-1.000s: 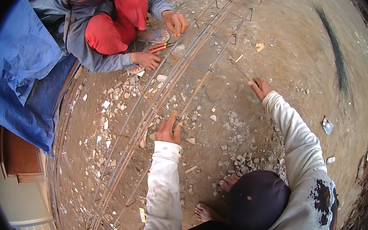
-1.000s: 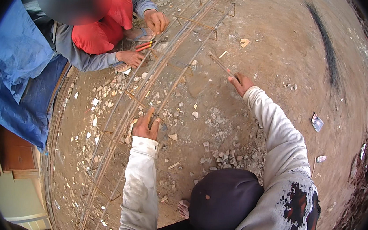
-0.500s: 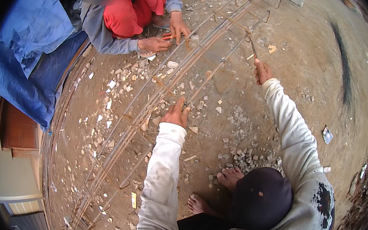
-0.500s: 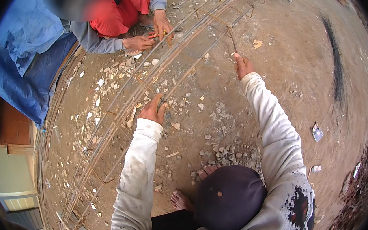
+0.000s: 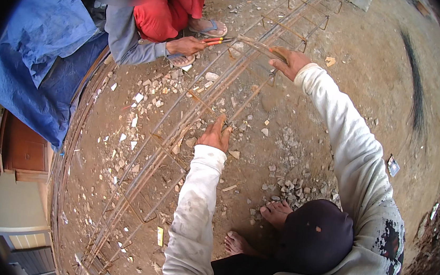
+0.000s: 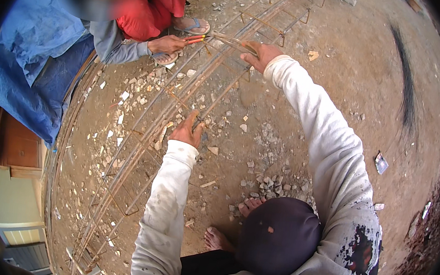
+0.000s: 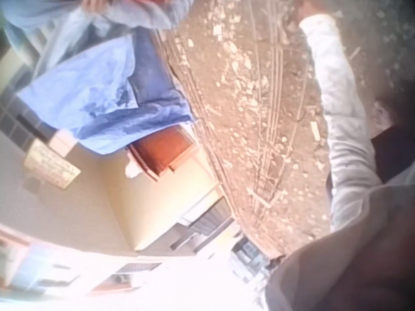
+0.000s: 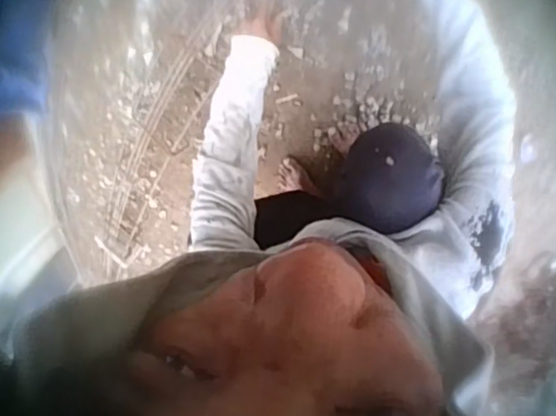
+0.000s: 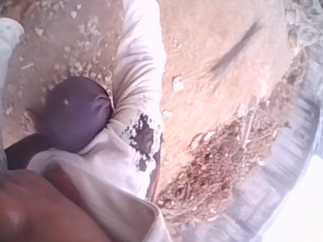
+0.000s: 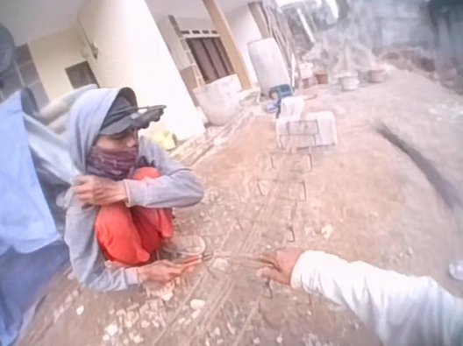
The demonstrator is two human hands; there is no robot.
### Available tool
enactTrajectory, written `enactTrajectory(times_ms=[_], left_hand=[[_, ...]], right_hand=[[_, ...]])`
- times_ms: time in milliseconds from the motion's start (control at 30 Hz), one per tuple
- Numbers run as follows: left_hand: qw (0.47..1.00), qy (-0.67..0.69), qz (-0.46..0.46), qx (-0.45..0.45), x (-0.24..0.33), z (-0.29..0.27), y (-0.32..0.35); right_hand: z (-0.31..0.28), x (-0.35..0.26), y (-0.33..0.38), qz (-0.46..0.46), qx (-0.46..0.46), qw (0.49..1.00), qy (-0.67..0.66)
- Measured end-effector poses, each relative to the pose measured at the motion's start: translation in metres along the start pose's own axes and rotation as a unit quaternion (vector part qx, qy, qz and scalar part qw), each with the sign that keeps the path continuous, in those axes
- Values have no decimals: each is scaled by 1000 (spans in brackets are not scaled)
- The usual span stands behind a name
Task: The person sits on the ground and assembles a rebar cage by tying intersecting steel bars together with wire. They use pliers to twist and secure the wire at multiple junction points, working methodically along the grid structure.
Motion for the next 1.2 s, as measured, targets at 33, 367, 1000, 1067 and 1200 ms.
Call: enactTrajectory(times_ms=[33, 367, 1000, 1067, 1200], left_hand=[[1000, 3, -4, 1, -3, -2, 1], [999, 32, 34, -20, 1, -3, -6], [969, -62, 237, -21, -23, -52, 66], [971, -26, 235, 42, -30, -66, 93], [984, 176, -19, 27, -68, -66, 156]], right_hand=[[0, -16, -7, 19, -20, 999, 44], [-4, -47, -14, 73, -81, 984, 142], [127, -101, 244, 115, -184, 918, -332], [97, -113, 228, 57, -202, 950, -233], [100, -135, 201, -7, -295, 948, -116]])
Point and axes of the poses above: each hand's wrist, its own y-axis away from the middle knuckle, its own z-axis out of the palm, x = y × z, the point moved 4 cm from there along -y, towards the middle knuckle, and after that the axes turned 7 degrees about -x, right-handed, at the moved point
